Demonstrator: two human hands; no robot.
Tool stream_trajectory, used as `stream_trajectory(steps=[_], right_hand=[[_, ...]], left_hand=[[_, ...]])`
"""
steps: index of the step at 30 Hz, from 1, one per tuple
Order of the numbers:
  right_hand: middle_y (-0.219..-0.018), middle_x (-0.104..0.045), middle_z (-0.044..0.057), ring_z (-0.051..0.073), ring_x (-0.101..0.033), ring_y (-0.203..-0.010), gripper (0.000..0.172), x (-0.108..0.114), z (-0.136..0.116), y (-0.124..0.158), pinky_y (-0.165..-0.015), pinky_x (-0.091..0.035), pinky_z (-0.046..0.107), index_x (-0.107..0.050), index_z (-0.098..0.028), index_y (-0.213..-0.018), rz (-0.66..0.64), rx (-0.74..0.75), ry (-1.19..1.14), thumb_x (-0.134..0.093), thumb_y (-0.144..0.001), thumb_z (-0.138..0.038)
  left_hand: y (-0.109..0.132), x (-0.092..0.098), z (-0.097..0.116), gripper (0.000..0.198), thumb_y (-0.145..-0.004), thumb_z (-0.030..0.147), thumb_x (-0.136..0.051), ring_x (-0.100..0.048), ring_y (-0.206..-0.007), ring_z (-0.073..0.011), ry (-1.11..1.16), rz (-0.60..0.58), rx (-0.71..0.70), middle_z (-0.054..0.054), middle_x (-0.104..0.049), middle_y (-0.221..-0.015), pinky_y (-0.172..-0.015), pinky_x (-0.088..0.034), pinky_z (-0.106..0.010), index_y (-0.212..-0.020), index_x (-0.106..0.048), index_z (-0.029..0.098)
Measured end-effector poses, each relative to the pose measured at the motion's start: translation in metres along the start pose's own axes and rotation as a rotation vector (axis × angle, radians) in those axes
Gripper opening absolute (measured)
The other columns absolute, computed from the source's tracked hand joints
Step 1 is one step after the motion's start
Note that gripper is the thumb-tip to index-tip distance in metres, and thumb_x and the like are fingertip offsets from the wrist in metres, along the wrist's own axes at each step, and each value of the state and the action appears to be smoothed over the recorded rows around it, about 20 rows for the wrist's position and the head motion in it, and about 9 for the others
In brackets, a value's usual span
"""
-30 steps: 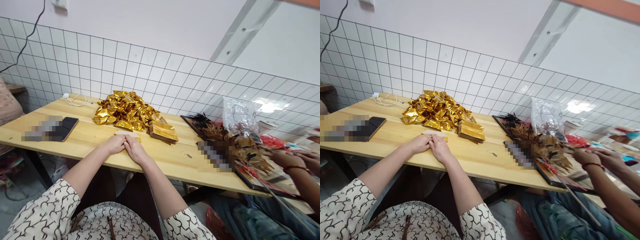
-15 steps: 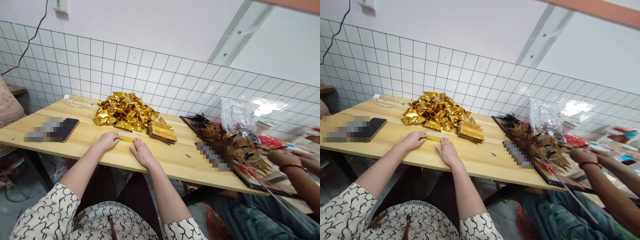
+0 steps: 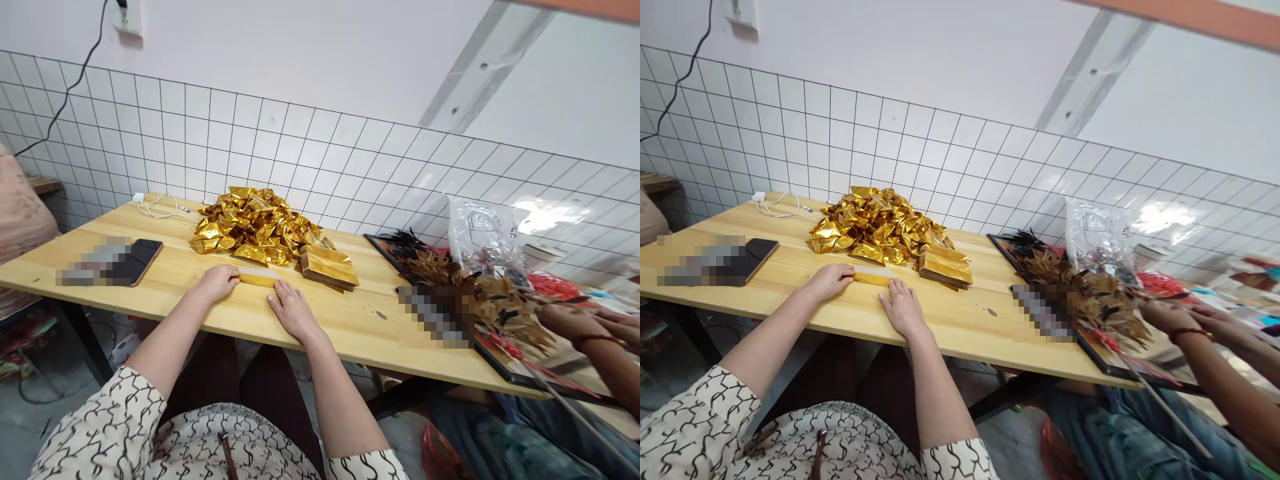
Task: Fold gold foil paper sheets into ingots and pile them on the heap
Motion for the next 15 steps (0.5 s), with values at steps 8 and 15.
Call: stream_trajectory(steps=[8,15], right_hand=[[-0.154,-0.035,0.014,0.024,-0.028,-0.144,0.058,-0.0024,0.0032,-0.0018,-0.116,-0.02,0.044,-0.04,-0.015,-0.145,0.043,0.029,-0.027,-0.031,-0.097,-0.046],[-0.153,-0.035,0.018,0.026,-0.026,-0.145,0.055,0.0003,-0.003,-0.0032,-0.115,-0.02,0.047,-0.043,-0.011,-0.142,0.059,0.009,0.021,-0.034,-0.097,-0.04]], left_hand=[[-0.0023,-0.003,-0.0009,0.026,-0.088,0.025,-0.052,-0.063,-0.11,-0.0198,-0.024,0.033,-0.083,-0.002,-0.072,-0.115,-0.098,-0.048,-0.029,-0.101,-0.075,0.025],[-0.0072,-0.0077,-0.0071,0.023,-0.089,0.027,-0.052,-0.065,-0.103,-0.021,-0.044,0.076,-0.092,-0.004,-0.074,-0.103,-0.091,-0.05,-0.029,-0.092,-0.075,0.025]])
Point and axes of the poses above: each hand's wrist, its own y-axis away from the middle knuckle, its own x-axis out of the back of the hand, z = x × y, the point moved 5 cm from there along -y, towards the middle knuckle
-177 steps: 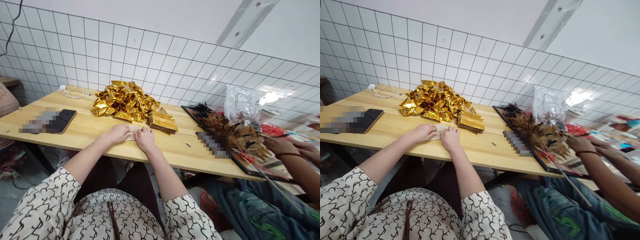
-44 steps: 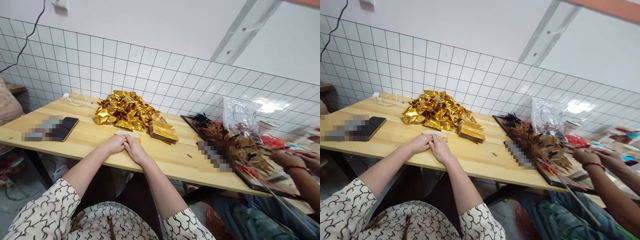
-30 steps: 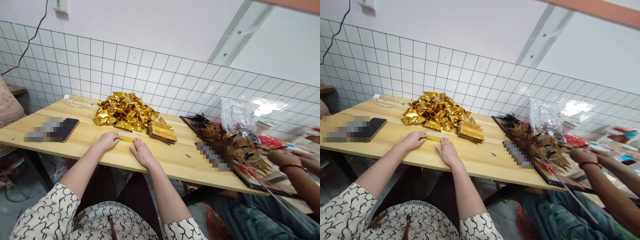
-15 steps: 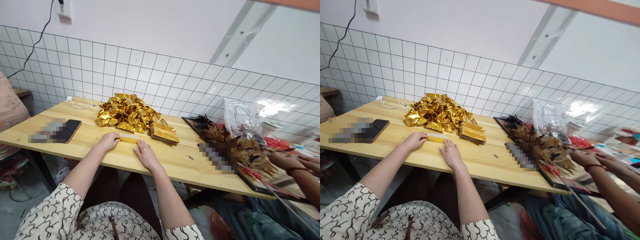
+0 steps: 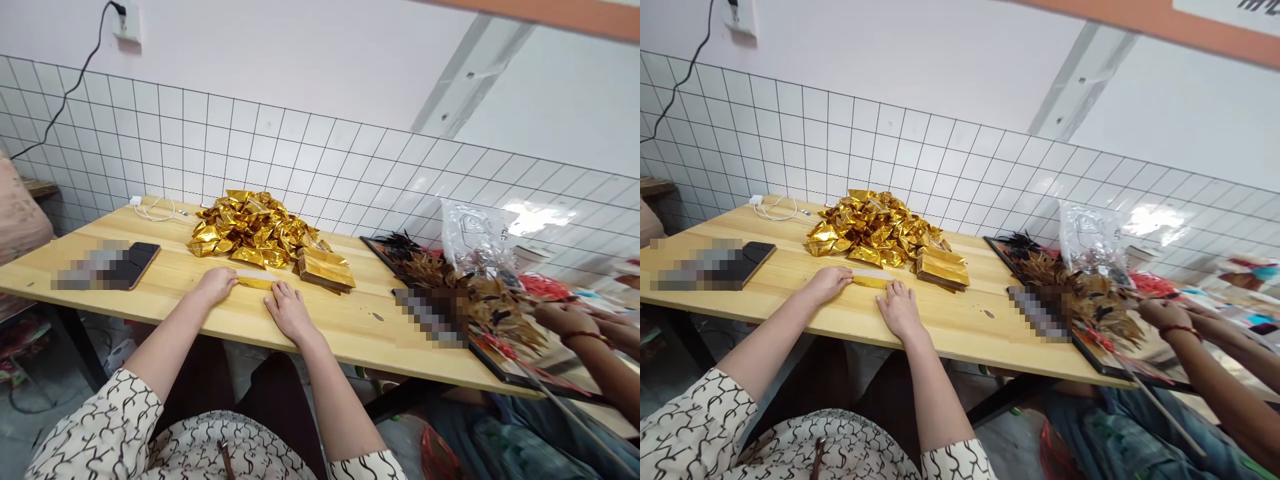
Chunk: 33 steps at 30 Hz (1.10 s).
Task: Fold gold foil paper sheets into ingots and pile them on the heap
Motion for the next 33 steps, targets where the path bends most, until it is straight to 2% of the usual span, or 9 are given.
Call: stream_trajectory(steps=[3,7,11,14,17,26,33], right_hand=[[-0.155,-0.033,0.016,0.026,-0.024,-0.145,0.052,0.003,-0.017,-0.004,-0.116,-0.016,0.049,-0.042,-0.013,-0.143,0.023,0.059,0.021,-0.034,-0.096,-0.036],[-0.153,-0.037,0.015,0.024,-0.029,-0.143,0.051,0.003,-0.047,-0.011,-0.116,-0.018,0.046,-0.042,-0.014,-0.143,-0.013,0.181,-0.01,-0.034,-0.097,-0.034],[-0.152,-0.039,0.015,0.024,-0.031,-0.142,0.05,-0.003,-0.058,-0.016,-0.114,-0.023,0.044,-0.044,-0.013,-0.142,-0.063,0.186,-0.044,-0.032,-0.098,-0.033],[-0.154,-0.037,0.014,0.023,-0.029,-0.144,0.051,-0.006,-0.054,-0.016,-0.115,-0.022,0.044,-0.043,-0.014,-0.143,-0.07,0.168,-0.073,-0.03,-0.098,-0.035],[-0.154,-0.036,0.013,0.023,-0.029,-0.144,0.051,-0.008,-0.051,-0.016,-0.116,-0.022,0.045,-0.042,-0.015,-0.144,-0.079,0.175,-0.085,-0.03,-0.098,-0.036],[-0.153,-0.038,0.013,0.025,-0.03,-0.143,0.053,-0.013,-0.044,-0.021,-0.115,-0.023,0.047,-0.042,-0.017,-0.143,-0.039,0.183,-0.078,-0.032,-0.097,-0.04],[-0.154,-0.034,0.019,0.027,-0.027,-0.144,0.06,-0.007,-0.01,-0.014,-0.115,-0.023,0.045,-0.038,-0.009,-0.144,-0.058,0.053,-0.038,-0.032,-0.096,-0.045]], left_hand=[[-0.002,-0.003,-0.003,0.02,-0.088,0.028,-0.055,-0.065,-0.103,-0.0209,0.029,0.027,-0.009,-0.005,-0.074,-0.101,-0.092,-0.049,-0.029,-0.089,-0.075,0.024],[-0.003,-0.006,-0.003,0.02,-0.089,0.028,-0.055,-0.065,-0.101,-0.0217,0.039,0.036,-0.021,-0.007,-0.074,-0.098,-0.094,-0.048,-0.032,-0.087,-0.074,0.022],[0.0,-0.002,0.004,0.019,-0.088,0.024,-0.055,-0.065,-0.099,-0.0215,0.034,0.044,-0.075,-0.007,-0.074,-0.094,-0.095,-0.048,-0.033,-0.086,-0.073,0.021],[0.002,0.004,0.01,0.015,-0.082,0.019,-0.059,-0.065,-0.101,-0.0219,0.042,0.067,-0.123,-0.007,-0.073,-0.095,-0.096,-0.048,-0.035,-0.086,-0.074,0.021],[0.002,0.009,0.013,0.02,-0.076,0.012,-0.06,-0.064,-0.104,-0.0233,0.051,0.09,-0.132,-0.007,-0.073,-0.099,-0.097,-0.048,-0.036,-0.088,-0.074,0.02],[-0.001,0.004,0.002,0.025,-0.077,0.013,-0.055,-0.068,-0.091,-0.019,0.118,0.062,-0.053,-0.003,-0.075,-0.094,-0.087,-0.052,-0.031,-0.086,-0.076,0.022],[-0.001,0.005,0.002,0.025,-0.076,0.011,-0.056,-0.068,-0.092,-0.0193,0.137,0.048,-0.012,-0.002,-0.075,-0.095,-0.087,-0.052,-0.03,-0.085,-0.076,0.022]])
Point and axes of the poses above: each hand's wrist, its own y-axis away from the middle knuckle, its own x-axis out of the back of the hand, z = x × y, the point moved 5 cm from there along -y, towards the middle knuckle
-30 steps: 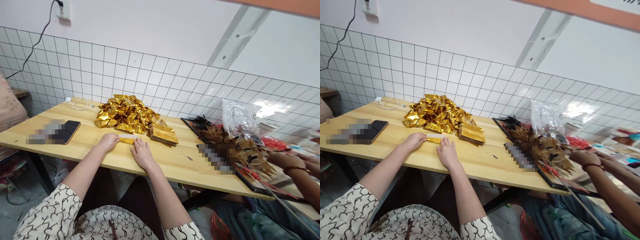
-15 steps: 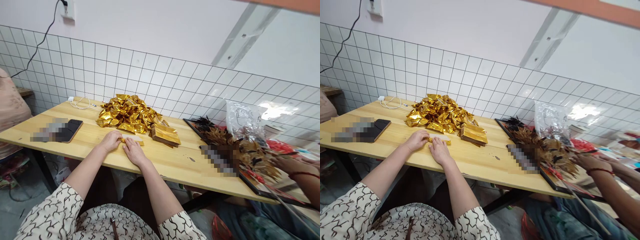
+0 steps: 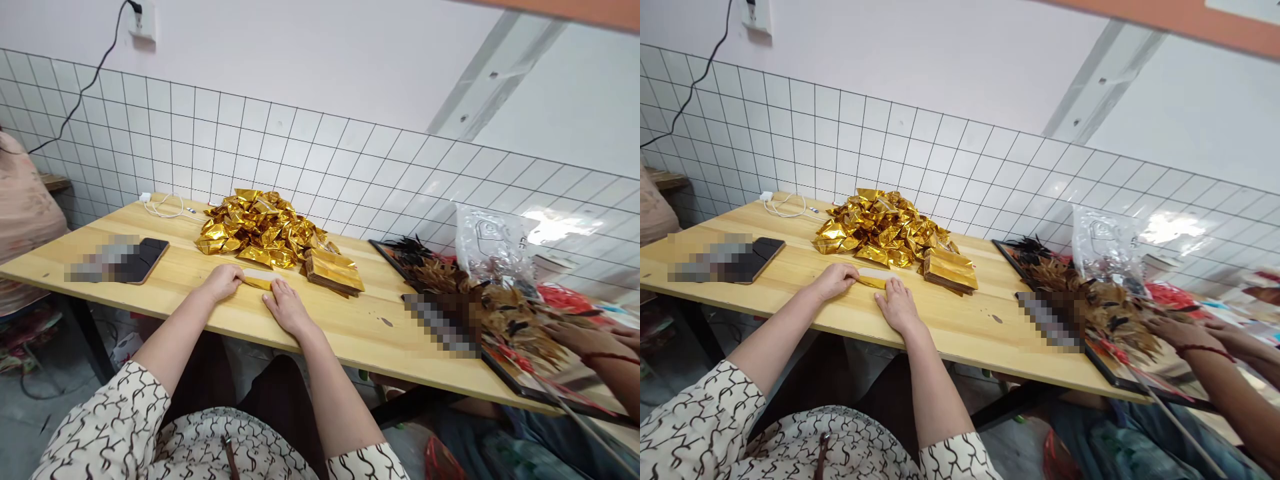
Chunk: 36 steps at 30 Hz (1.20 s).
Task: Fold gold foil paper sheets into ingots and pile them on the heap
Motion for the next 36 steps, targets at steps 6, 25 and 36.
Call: stream_trajectory(steps=[6,25,36], right_hand=[[-0.148,-0.042,0.021,0.03,-0.034,-0.139,0.052,0.013,-0.004,0.005,-0.114,-0.019,0.048,-0.047,-0.008,-0.137,0.15,-0.074,0.094,-0.04,-0.094,-0.036],[-0.098,-0.067,0.007,0.022,-0.058,-0.098,0.016,0.007,-0.038,-0.017,-0.085,-0.04,0.033,-0.068,-0.02,-0.091,0.188,-0.056,-0.08,-0.053,-0.087,-0.023],[-0.095,-0.066,0.007,0.02,-0.057,-0.095,0.013,0.009,-0.042,-0.017,-0.082,-0.037,0.031,-0.066,-0.019,-0.086,0.204,-0.077,-0.093,-0.053,-0.086,-0.018]], left_hand=[[0.001,0.0,0.002,0.022,-0.074,0.012,-0.057,-0.066,-0.09,-0.0196,-0.027,0.01,-0.029,-0.002,-0.075,-0.091,-0.085,-0.052,-0.03,-0.08,-0.076,0.023],[-0.003,0.0,-0.001,0.025,-0.08,0.013,-0.054,-0.067,-0.088,-0.0192,0.148,0.004,0.085,-0.003,-0.075,-0.094,-0.082,-0.052,-0.03,-0.09,-0.076,0.019],[-0.01,0.002,0.0,0.017,-0.079,0.017,-0.06,-0.066,-0.084,-0.0181,0.077,0.047,0.125,-0.002,-0.075,-0.089,-0.079,-0.051,-0.028,-0.086,-0.075,0.021]])
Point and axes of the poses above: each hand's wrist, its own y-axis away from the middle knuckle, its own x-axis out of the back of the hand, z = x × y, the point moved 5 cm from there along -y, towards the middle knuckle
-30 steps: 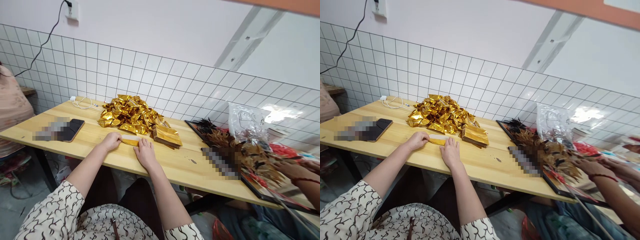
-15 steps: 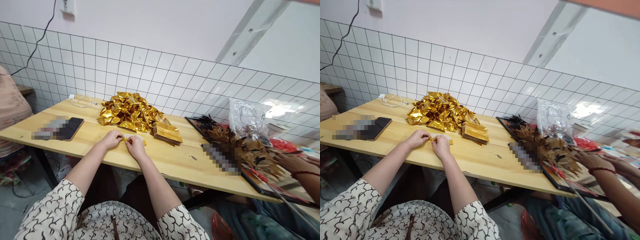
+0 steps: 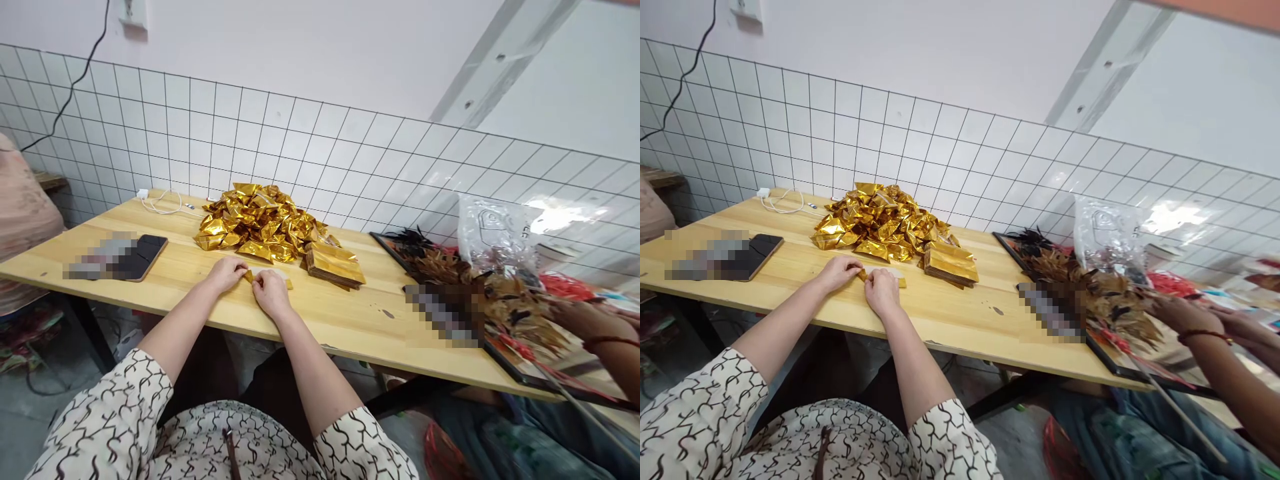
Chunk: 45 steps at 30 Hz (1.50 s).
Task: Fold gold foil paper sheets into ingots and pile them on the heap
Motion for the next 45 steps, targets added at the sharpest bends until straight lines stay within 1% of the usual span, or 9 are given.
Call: stream_trajectory(steps=[5,12,15,25,35,38,41,43,45], right_hand=[[-0.096,-0.067,0.008,0.021,-0.057,-0.097,0.012,0.0,0.001,0.001,-0.084,-0.037,0.031,-0.065,-0.018,-0.092,-0.007,-0.015,0.002,-0.055,-0.086,-0.017],[-0.102,-0.065,0.008,0.023,-0.056,-0.1,0.037,-0.003,0.001,0.001,-0.084,-0.038,0.033,-0.061,-0.026,-0.124,0.009,0.088,0.042,-0.052,-0.089,-0.019],[-0.1,-0.063,0.008,0.023,-0.055,-0.1,0.034,-0.005,0.0,0.003,-0.083,-0.038,0.033,-0.066,-0.03,-0.12,-0.017,0.13,0.086,-0.048,-0.092,-0.021],[-0.095,-0.057,0.007,0.02,-0.05,-0.093,0.028,-0.008,0.003,0.012,-0.08,-0.037,0.033,-0.072,-0.026,-0.109,0.009,0.27,0.104,-0.048,-0.095,-0.027],[-0.108,-0.059,0.008,0.021,-0.051,-0.097,0.027,-0.004,0.006,0.029,-0.086,-0.041,0.034,-0.07,-0.023,-0.109,0.017,0.338,0.037,-0.048,-0.094,-0.024],[-0.107,-0.06,0.008,0.021,-0.052,-0.096,0.027,-0.005,0.007,0.029,-0.086,-0.041,0.034,-0.07,-0.022,-0.108,0.026,0.339,0.035,-0.048,-0.094,-0.025],[-0.108,-0.06,0.009,0.021,-0.052,-0.096,0.026,-0.006,0.007,0.028,-0.086,-0.042,0.034,-0.07,-0.021,-0.108,0.02,0.329,0.038,-0.048,-0.094,-0.024],[-0.108,-0.06,0.009,0.021,-0.053,-0.097,0.027,-0.006,0.007,0.028,-0.086,-0.042,0.035,-0.069,-0.021,-0.111,0.02,0.33,0.039,-0.049,-0.094,-0.023],[-0.109,-0.06,0.009,0.022,-0.053,-0.099,0.028,-0.006,0.008,0.028,-0.088,-0.042,0.035,-0.067,-0.021,-0.115,0.014,0.33,0.044,-0.048,-0.094,-0.024]], left_hand=[[0.001,0.003,0.009,0.014,-0.081,0.017,-0.06,-0.065,-0.087,-0.0192,-0.08,0.004,0.025,-0.004,-0.073,-0.092,-0.081,-0.05,-0.029,-0.084,-0.074,0.02],[0.004,0.007,0.016,0.012,-0.08,0.017,-0.063,-0.064,-0.091,-0.0212,-0.176,-0.015,0.092,-0.007,-0.072,-0.094,-0.081,-0.049,-0.03,-0.088,-0.073,0.018],[0.003,0.008,0.017,0.011,-0.08,0.019,-0.064,-0.064,-0.091,-0.0206,-0.181,-0.016,0.106,-0.006,-0.072,-0.093,-0.081,-0.049,-0.03,-0.087,-0.073,0.019],[0.001,0.009,0.009,0.011,-0.079,0.023,-0.066,-0.064,-0.085,-0.0192,-0.178,-0.008,0.237,-0.002,-0.071,-0.082,-0.078,-0.048,-0.028,-0.087,-0.073,0.022],[0.001,0.012,0.006,0.011,-0.08,0.017,-0.063,-0.063,-0.087,-0.0196,-0.189,0.007,0.291,-0.002,-0.072,-0.081,-0.08,-0.048,-0.029,-0.084,-0.072,0.022],[0.003,0.014,0.012,0.012,-0.078,0.015,-0.064,-0.062,-0.095,-0.0227,-0.246,0.064,0.231,-0.005,-0.072,-0.087,-0.084,-0.048,-0.032,-0.085,-0.072,0.02],[0.007,0.012,0.027,0.015,-0.08,0.012,-0.06,-0.06,-0.102,-0.0247,-0.301,0.122,0.049,-0.01,-0.07,-0.095,-0.089,-0.047,-0.035,-0.086,-0.072,0.018],[0.01,0.005,0.036,0.016,-0.081,0.012,-0.057,-0.061,-0.099,-0.023,-0.282,0.069,-0.074,-0.009,-0.07,-0.093,-0.089,-0.048,-0.033,-0.083,-0.072,0.018],[0.012,-0.002,0.04,0.017,-0.081,0.012,-0.056,-0.062,-0.094,-0.0211,-0.251,-0.021,-0.118,-0.007,-0.069,-0.09,-0.086,-0.049,-0.031,-0.08,-0.072,0.019]])
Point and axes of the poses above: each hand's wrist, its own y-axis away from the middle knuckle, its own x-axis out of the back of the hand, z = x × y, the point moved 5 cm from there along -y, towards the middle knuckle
